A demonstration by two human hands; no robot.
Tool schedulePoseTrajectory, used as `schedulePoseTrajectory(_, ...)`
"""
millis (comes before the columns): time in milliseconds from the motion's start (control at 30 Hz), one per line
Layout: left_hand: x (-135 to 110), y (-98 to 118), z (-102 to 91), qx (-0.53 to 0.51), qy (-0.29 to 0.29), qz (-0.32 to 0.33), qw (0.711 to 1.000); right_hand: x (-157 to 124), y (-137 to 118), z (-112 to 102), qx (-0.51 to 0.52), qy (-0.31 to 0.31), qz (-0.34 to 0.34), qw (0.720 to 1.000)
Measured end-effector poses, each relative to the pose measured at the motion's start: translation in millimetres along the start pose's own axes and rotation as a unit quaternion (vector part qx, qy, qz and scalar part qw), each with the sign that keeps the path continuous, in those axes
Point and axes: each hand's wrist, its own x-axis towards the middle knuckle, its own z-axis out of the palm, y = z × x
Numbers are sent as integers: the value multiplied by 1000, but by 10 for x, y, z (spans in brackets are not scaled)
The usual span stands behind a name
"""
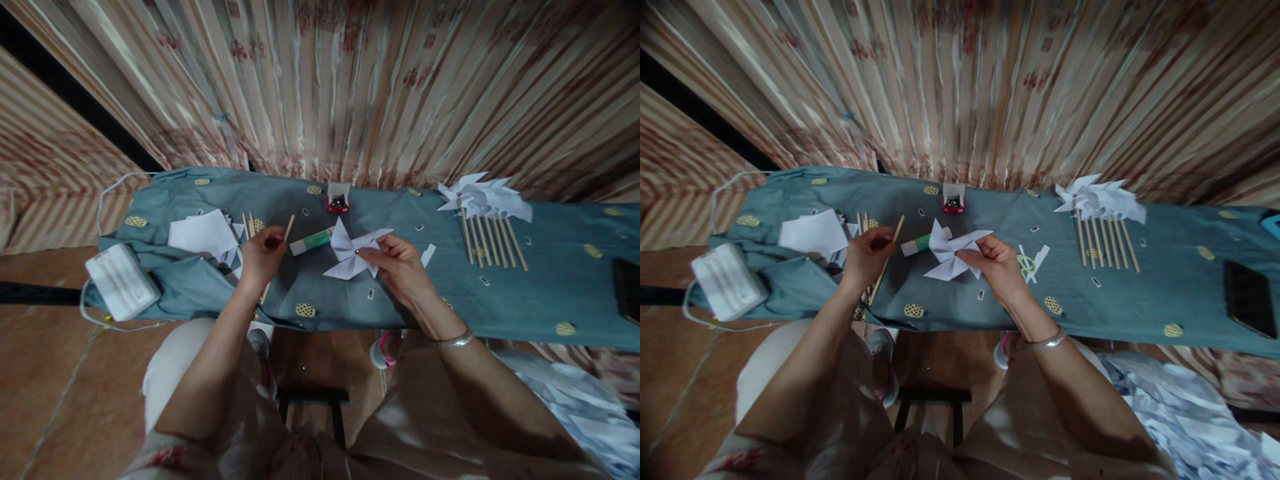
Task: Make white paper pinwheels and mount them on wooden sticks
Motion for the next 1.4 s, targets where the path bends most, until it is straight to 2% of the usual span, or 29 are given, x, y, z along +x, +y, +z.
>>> schedulePoseTrajectory(67,-126,125,54,-102,-36,-5,994,-47,-16,-1,-12,-10,-10,1000)
schedulePoseTrajectory(167,-316,291,179,-241,-87,-48,965,-136,-60,29,-38,-36,-23,998)
schedulePoseTrajectory(300,-567,386,377,-378,-160,-188,892,-264,-120,65,-61,-55,-39,996)
schedulePoseTrajectory(433,-895,331,504,-418,-195,-317,828,-431,-130,19,-91,-48,-40,994)
schedulePoseTrajectory(567,-1172,233,529,-414,-188,-412,790,-620,-106,-94,-153,-44,-12,987)
schedulePoseTrajectory(767,-1309,226,543,-436,-206,-470,739,-743,-53,-156,-207,-54,-2,977)
schedulePoseTrajectory(967,-1407,245,554,-444,-189,-516,708,-771,49,-158,-278,-68,-54,957)
schedulePoseTrajectory(1167,-1437,209,546,-468,-191,-520,689,-784,109,-220,-360,-77,-133,920)
schedulePoseTrajectory(1400,-1449,201,527,-468,-179,-527,687,-743,104,-186,-361,-115,-179,908)
